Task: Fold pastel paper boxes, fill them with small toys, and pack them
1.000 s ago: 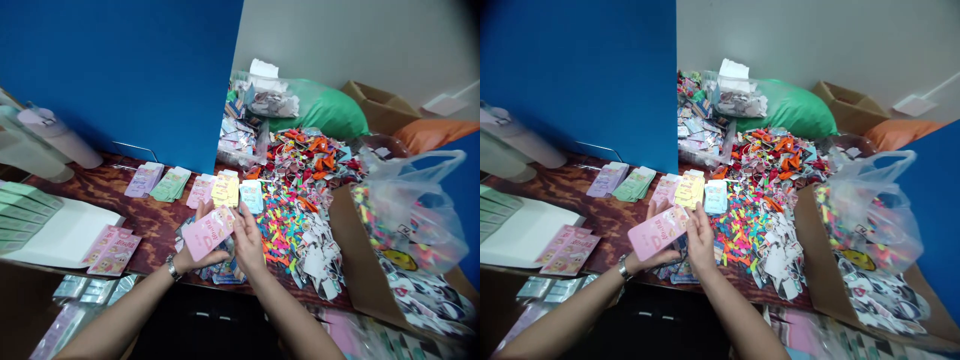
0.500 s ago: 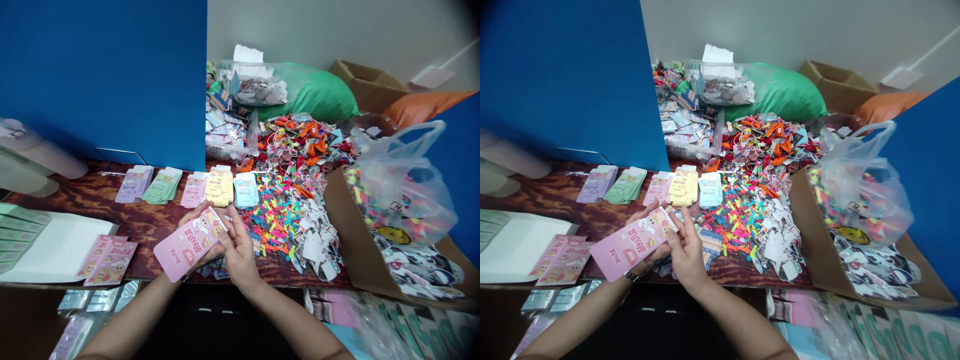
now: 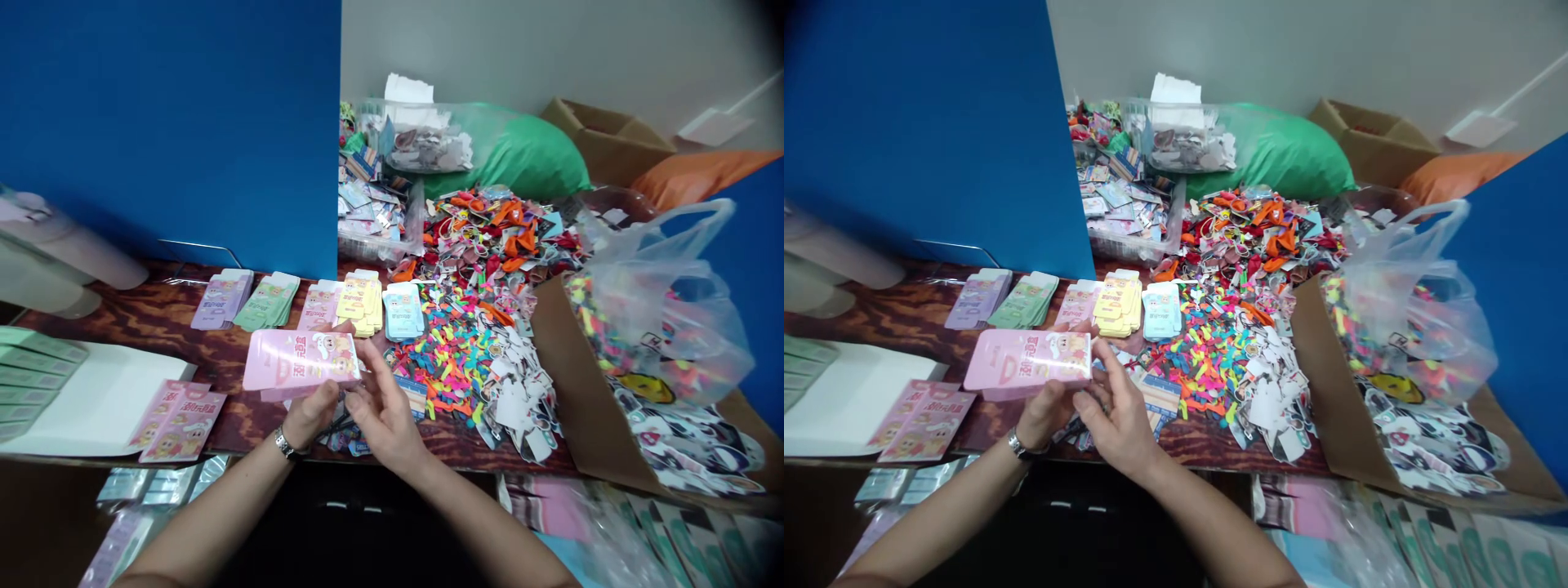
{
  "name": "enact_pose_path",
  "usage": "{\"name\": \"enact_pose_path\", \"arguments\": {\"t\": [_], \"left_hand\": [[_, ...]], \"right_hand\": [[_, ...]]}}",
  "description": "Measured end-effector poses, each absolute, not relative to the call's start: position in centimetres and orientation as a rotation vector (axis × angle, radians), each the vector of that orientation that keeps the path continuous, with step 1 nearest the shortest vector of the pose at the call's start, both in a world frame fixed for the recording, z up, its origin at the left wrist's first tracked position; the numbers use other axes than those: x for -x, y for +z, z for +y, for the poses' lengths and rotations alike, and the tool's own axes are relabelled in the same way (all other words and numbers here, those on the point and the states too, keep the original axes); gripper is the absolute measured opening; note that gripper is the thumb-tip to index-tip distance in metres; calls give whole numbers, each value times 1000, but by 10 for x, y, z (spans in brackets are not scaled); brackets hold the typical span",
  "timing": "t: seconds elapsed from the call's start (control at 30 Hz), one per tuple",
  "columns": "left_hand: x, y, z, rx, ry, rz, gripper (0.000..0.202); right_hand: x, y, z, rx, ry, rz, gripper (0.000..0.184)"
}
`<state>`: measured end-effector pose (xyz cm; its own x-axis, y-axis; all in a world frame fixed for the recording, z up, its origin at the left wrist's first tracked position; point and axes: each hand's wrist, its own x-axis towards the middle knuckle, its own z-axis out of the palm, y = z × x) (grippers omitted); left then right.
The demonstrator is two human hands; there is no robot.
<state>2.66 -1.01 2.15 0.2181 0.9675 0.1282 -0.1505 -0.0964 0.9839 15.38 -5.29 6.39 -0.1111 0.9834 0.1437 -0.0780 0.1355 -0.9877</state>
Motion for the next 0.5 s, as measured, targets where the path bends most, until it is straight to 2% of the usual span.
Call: {"name": "enact_pose_path", "arguments": {"t": [0.07, 0.2, 0.33, 0.43, 0.5], "left_hand": [[-33, 20, -13, -1217, 1159, 876, 81], [-36, 16, -18, -1146, 1103, 868, 93], [-9, 10, -16, -1276, 1196, 915, 104], [11, 17, -13, -1711, 1281, 1168, 103], [13, 27, -12, -2185, 1121, 1318, 104]], "right_hand": [[-152, 62, -51, 1034, 1187, -1277, 62], [-156, 58, -42, 1126, 1061, -1239, 45], [-179, 60, -35, 1294, 743, -1403, 41], [-190, 64, -32, 1348, 585, -1575, 39], [-188, 64, -31, 1304, 591, -1664, 38]]}}
